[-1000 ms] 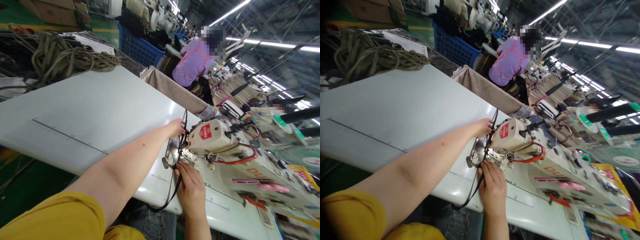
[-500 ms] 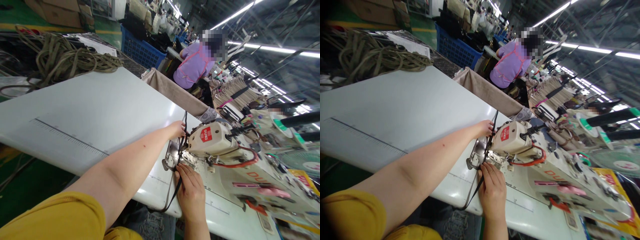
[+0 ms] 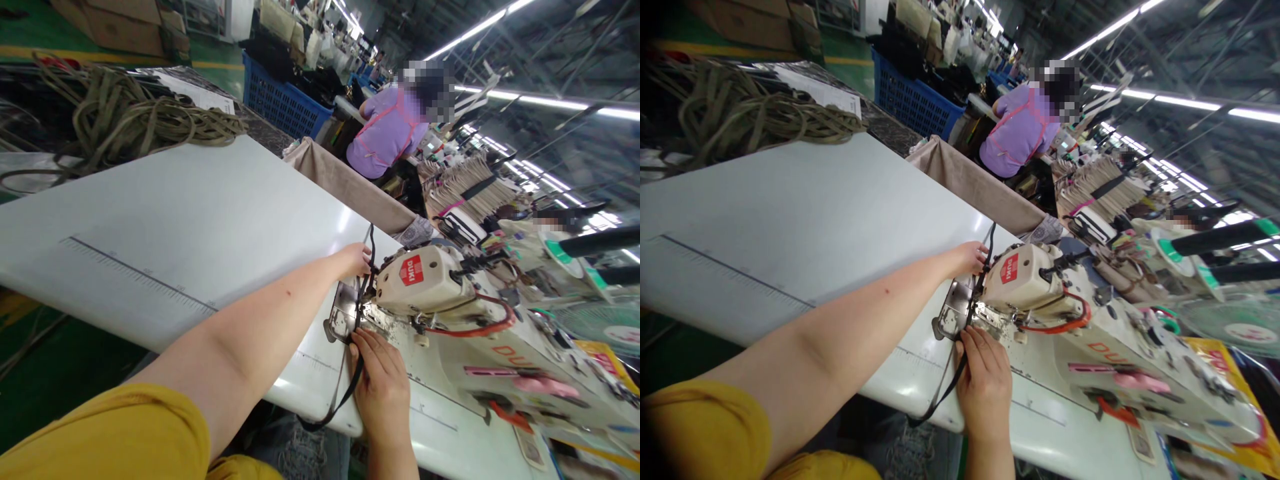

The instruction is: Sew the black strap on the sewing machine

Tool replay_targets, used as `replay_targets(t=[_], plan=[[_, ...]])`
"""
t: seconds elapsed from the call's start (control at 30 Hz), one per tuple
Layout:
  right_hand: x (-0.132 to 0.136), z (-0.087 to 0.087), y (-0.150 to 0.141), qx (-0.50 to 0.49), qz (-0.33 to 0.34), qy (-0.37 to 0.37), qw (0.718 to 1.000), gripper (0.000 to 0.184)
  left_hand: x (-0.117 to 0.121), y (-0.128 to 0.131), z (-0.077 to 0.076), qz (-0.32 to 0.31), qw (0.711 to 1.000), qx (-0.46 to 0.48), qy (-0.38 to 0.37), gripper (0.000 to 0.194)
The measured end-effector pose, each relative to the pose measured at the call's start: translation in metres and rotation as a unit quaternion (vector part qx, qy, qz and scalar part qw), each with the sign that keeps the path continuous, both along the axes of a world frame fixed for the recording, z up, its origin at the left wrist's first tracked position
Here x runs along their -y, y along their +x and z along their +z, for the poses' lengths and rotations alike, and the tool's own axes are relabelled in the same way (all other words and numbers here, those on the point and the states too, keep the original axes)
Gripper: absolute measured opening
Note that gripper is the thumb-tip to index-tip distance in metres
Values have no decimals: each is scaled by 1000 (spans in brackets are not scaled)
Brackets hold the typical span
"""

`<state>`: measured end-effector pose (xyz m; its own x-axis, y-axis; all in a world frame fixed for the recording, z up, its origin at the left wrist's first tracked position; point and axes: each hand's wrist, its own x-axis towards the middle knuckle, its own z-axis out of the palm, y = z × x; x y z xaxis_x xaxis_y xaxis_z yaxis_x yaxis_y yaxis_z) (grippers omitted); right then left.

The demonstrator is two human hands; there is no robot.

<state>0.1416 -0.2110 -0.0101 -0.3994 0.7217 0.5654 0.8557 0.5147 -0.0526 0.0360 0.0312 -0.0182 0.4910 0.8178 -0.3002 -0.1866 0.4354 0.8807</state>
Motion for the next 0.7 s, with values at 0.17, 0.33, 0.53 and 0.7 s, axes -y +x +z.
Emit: replay_targets(t=[0.17,0.33,0.53,0.7], plan=[[1,-1,1,0,-5,-4,1000,22,2,0,2,6,1000,-2,0,60],[1,-2,1,-1,-7,-1,1000,22,-1,3,-4,-4,1000,-8,14,60],[0,0,-1,-1,-7,5,1000,22,-3,2,-7,-4,1000,-11,16,64],[0,-2,1,3,-8,7,1000,22,-2,0,-3,-12,1000,-7,23,59]])
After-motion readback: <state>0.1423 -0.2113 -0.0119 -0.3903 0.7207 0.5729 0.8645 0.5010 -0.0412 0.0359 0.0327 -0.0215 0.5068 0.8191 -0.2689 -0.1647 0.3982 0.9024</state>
